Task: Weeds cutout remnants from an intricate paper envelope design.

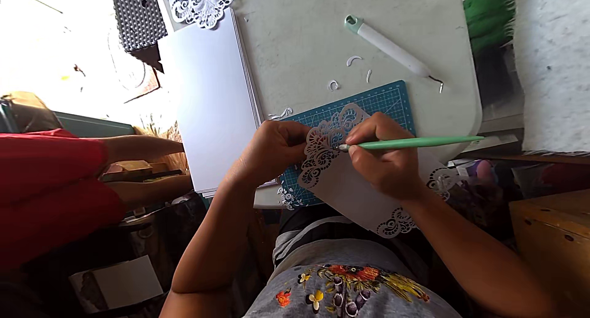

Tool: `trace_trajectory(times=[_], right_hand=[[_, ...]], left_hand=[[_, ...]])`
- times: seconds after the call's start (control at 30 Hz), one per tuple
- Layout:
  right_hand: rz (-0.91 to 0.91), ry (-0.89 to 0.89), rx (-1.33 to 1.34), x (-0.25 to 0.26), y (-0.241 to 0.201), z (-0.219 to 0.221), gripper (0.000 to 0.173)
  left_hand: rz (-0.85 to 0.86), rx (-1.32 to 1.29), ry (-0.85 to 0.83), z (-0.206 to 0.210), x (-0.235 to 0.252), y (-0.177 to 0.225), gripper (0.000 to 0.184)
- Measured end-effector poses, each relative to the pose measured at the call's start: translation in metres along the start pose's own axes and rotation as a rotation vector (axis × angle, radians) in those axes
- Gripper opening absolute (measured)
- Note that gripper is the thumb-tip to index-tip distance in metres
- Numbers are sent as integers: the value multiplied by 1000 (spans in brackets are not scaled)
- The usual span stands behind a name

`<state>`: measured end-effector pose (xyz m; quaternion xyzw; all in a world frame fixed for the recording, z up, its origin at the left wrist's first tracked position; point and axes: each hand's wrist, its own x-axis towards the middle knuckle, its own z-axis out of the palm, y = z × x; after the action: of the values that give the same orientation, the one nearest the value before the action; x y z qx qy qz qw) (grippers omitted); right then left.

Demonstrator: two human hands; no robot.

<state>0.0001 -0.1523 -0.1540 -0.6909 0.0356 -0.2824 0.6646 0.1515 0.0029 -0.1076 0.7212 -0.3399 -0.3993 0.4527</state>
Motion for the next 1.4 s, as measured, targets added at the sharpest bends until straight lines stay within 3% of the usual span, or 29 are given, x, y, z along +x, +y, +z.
trace_trajectory(times=[0.5, 0.67, 0.77, 0.87, 1.07, 1.13, 1.3, 1.4], right_hand=[[-2, 6, -27, 0, -1, 1, 5], [-2, 13, -27, 0, 0, 1, 6], [4, 8, -29, 1, -1, 0, 7], [37, -1, -52, 1, -7, -1, 10], [42, 5, -62, 1, -7, -1, 11], [43, 5, -56, 0, -7, -1, 11], [38, 4, -23, 0, -5, -2, 11], [6, 17, -4, 0, 1, 0, 9]], left_hand=[[120, 160, 56, -1, -2, -8, 9], [89, 415, 210, -6, -5, 0, 31], [-21, 262, 190, -1, -9, 2, 34], [-36, 145, 150, 9, -11, 2, 17], [-108, 246, 156, 16, -9, 10, 4], [-151, 263, 126, 14, -7, 14, 3], [-235, 15, -3, 4, -4, 23, 9], [-244, 69, -13, 5, -3, 25, 5]])
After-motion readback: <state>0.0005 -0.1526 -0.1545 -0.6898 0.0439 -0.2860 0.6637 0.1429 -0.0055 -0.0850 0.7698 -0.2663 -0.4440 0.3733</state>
